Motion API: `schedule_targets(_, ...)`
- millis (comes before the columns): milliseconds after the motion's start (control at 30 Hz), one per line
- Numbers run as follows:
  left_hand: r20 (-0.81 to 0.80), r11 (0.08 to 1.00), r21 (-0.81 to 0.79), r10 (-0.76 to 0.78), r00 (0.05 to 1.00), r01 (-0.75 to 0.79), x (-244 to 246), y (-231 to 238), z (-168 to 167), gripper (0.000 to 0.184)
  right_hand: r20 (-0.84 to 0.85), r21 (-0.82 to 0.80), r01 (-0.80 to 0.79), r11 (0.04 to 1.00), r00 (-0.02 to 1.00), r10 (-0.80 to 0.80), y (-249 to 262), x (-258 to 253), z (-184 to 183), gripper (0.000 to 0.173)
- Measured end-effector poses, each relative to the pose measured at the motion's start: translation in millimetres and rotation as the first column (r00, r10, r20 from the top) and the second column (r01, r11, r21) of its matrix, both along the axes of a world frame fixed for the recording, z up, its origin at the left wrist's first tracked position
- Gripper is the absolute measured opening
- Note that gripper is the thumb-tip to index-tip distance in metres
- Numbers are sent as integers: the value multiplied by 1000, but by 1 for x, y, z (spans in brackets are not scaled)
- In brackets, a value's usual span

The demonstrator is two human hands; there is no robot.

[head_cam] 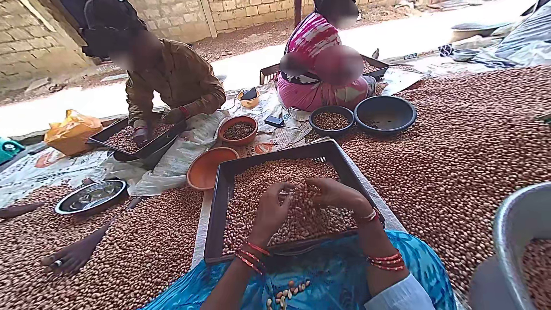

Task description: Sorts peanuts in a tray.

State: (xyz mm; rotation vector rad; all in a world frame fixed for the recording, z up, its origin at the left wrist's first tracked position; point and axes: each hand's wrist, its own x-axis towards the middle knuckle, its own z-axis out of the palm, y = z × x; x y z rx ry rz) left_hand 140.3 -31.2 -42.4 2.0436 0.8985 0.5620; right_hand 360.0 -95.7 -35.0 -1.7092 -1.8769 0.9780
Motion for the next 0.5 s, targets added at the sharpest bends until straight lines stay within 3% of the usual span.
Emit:
schedule_targets(67, -135, 954, 282, 142, 981, -99, -8, 14, 3, 26, -196, 116, 52, 992, 980, -29, -3, 4, 4, 28)
schedule_targets(167, -242, 896, 424, 251, 937, -131, -12, 29, -2, 26, -323, 236, 265, 935, 929, -182, -5, 0, 16, 15)
schedule_targets(267, -339, 904, 416, 253, 906, -96, -7, 31, -5, 27, -201, 324, 361, 874, 929, -309, -2, -5, 15, 15)
schedule_targets(367, -404, 912, 407, 234, 884, -55, -1, 33, -8, 27, -37, 299, 318, 899, 946, -323, 3, -12, 13, 19)
schedule_targets(433, -389, 916, 398, 221, 894, -53, -2, 35, -9, 25, 63, 252, 278, 927, 951, -302, 9, -19, 10, 21)
schedule_targets(500, -276, 939, 328, 200, 940, -103, -11, 40, -9, 23, 151, 209, 258, 943, 945, -292, 12, -27, 9, 21)
